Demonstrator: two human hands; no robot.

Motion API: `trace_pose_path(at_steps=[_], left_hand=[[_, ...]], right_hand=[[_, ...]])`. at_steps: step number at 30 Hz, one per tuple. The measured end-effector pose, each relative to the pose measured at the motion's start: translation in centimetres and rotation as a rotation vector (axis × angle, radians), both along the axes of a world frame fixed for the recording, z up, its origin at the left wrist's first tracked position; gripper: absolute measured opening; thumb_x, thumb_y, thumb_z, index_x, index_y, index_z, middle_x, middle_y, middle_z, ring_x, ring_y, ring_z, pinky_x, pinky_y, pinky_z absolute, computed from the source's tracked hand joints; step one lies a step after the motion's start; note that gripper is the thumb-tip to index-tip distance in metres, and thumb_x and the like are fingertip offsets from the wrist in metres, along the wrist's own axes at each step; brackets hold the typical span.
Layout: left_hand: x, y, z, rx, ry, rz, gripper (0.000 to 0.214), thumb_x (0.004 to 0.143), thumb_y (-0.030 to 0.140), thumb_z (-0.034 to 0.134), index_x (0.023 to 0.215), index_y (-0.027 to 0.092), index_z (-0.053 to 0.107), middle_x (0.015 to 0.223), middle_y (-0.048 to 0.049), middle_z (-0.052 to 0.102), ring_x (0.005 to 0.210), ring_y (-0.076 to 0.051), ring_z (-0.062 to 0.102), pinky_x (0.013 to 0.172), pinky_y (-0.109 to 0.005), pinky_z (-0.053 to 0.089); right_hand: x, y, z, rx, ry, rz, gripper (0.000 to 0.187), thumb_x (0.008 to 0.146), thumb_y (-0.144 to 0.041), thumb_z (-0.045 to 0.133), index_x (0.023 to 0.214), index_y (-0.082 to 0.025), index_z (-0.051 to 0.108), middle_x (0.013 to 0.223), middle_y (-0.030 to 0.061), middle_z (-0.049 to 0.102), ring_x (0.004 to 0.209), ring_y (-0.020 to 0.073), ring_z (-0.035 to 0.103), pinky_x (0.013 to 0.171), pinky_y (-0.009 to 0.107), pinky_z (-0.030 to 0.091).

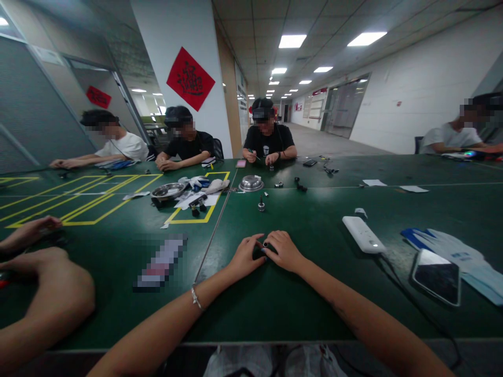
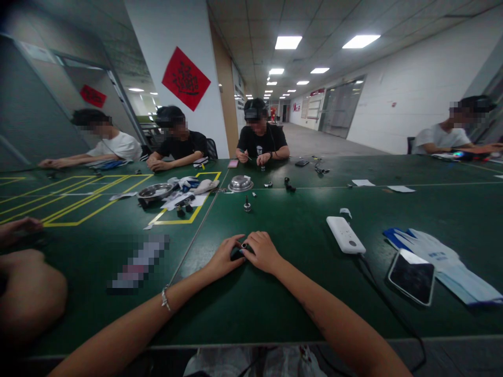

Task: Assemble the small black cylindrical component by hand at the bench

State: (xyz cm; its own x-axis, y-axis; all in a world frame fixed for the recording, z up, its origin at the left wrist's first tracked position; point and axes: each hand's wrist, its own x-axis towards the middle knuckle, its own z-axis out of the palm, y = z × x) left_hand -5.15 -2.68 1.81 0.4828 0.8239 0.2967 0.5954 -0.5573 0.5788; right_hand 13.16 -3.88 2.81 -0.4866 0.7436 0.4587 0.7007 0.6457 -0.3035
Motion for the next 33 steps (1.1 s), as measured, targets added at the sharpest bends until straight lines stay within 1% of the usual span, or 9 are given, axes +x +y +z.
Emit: trace_pose_path(at_steps=[3,7,10,14,21,24,27,30,33], left_hand=[[0.0,0.0,0.0,-0.007,-0.007,-0.003,0.059,0.07,0.02,0.064,0.126,0.019,0.044,0.102,-0.0063,0.062,0.106,-0.025,0.051,0.094,-0.041,0.04],[-0.1,0.1,-0.1,0.005,-0.016,-0.016,0.058,0.068,0.019,0.065,0.122,0.019,0.046,0.107,-0.0077,0.06,0.107,-0.026,0.051,0.095,-0.042,0.04],[-0.1,0.1,0.0,0.062,-0.035,-0.041,0.056,0.067,0.019,0.066,0.12,0.019,0.048,0.116,-0.0089,0.056,0.11,-0.026,0.05,0.098,-0.043,0.037],[0.0,-0.1,0.5,0.125,-0.067,-0.087,0.056,0.071,0.023,0.065,0.123,0.019,0.045,0.122,-0.0101,0.052,0.114,-0.025,0.047,0.1,-0.042,0.036],[0.4,0.6,1.2,0.175,0.138,-0.146,0.022,0.081,0.022,0.055,0.103,0.022,0.057,0.109,-0.0058,0.062,0.119,-0.024,0.045,0.1,-0.042,0.035],[0.0,1.9,1.9,0.187,0.252,-0.081,0.02,0.081,0.026,0.056,0.101,0.023,0.058,0.107,-0.0051,0.063,0.12,-0.025,0.044,0.1,-0.042,0.034],[-1.4,4.3,3.1,0.132,0.368,0.059,0.02,0.082,0.029,0.055,0.1,0.024,0.06,0.109,-0.0041,0.063,0.117,-0.024,0.046,0.098,-0.039,0.036],[-4.5,7.3,4.7,-0.073,0.475,0.252,0.019,0.08,0.032,0.054,0.097,0.026,0.06,0.103,-0.0027,0.065,0.099,-0.021,0.058,0.085,-0.031,0.043],[-9.0,9.8,6.3,-0.142,0.528,0.385,0.014,0.071,0.024,0.059,0.085,0.021,0.063,0.087,-0.005,0.068,0.085,-0.023,0.062,0.074,-0.029,0.046]], right_hand=[[0.1,-0.1,0.0,0.007,0.026,-0.006,0.021,0.082,-0.03,0.055,0.098,-0.017,0.054,0.095,0.0071,0.057,0.091,0.0211,0.049,0.083,0.036,0.034],[0.4,-0.5,0.4,0.04,0.089,0.042,0.033,0.08,-0.023,0.047,0.112,-0.015,0.047,0.106,0.0103,0.055,0.1,0.023,0.048,0.09,0.038,0.032],[0.5,-0.6,0.5,0.106,0.138,0.063,0.034,0.077,-0.017,0.04,0.11,-0.014,0.047,0.106,0.0117,0.054,0.102,0.0236,0.047,0.092,0.04,0.031],[0.7,-0.5,0.3,0.238,0.252,0.017,0.027,0.081,-0.017,0.033,0.102,-0.015,0.048,0.097,0.0105,0.054,0.097,0.0221,0.049,0.087,0.039,0.033],[0.9,-0.5,-0.2,0.278,0.276,-0.021,0.027,0.084,-0.018,0.032,0.105,-0.016,0.048,0.099,0.0102,0.054,0.097,0.0218,0.048,0.087,0.038,0.034],[0.7,-0.4,-0.3,0.247,0.254,-0.014,0.028,0.084,-0.018,0.032,0.107,-0.016,0.048,0.101,0.0109,0.053,0.098,0.0221,0.047,0.087,0.038,0.034],[0.7,-0.4,-0.3,0.222,0.232,-0.007,0.029,0.085,-0.018,0.033,0.109,-0.015,0.048,0.103,0.0115,0.053,0.098,0.0219,0.047,0.086,0.037,0.035],[0.6,-0.4,-0.2,0.221,0.22,0.009,0.029,0.084,-0.018,0.034,0.11,-0.015,0.049,0.103,0.0114,0.053,0.098,0.0221,0.047,0.086,0.037,0.035],[0.6,-0.4,-0.1,0.221,0.21,0.035,0.029,0.084,-0.017,0.035,0.109,-0.015,0.05,0.102,0.0113,0.052,0.098,0.0218,0.047,0.086,0.037,0.036]])
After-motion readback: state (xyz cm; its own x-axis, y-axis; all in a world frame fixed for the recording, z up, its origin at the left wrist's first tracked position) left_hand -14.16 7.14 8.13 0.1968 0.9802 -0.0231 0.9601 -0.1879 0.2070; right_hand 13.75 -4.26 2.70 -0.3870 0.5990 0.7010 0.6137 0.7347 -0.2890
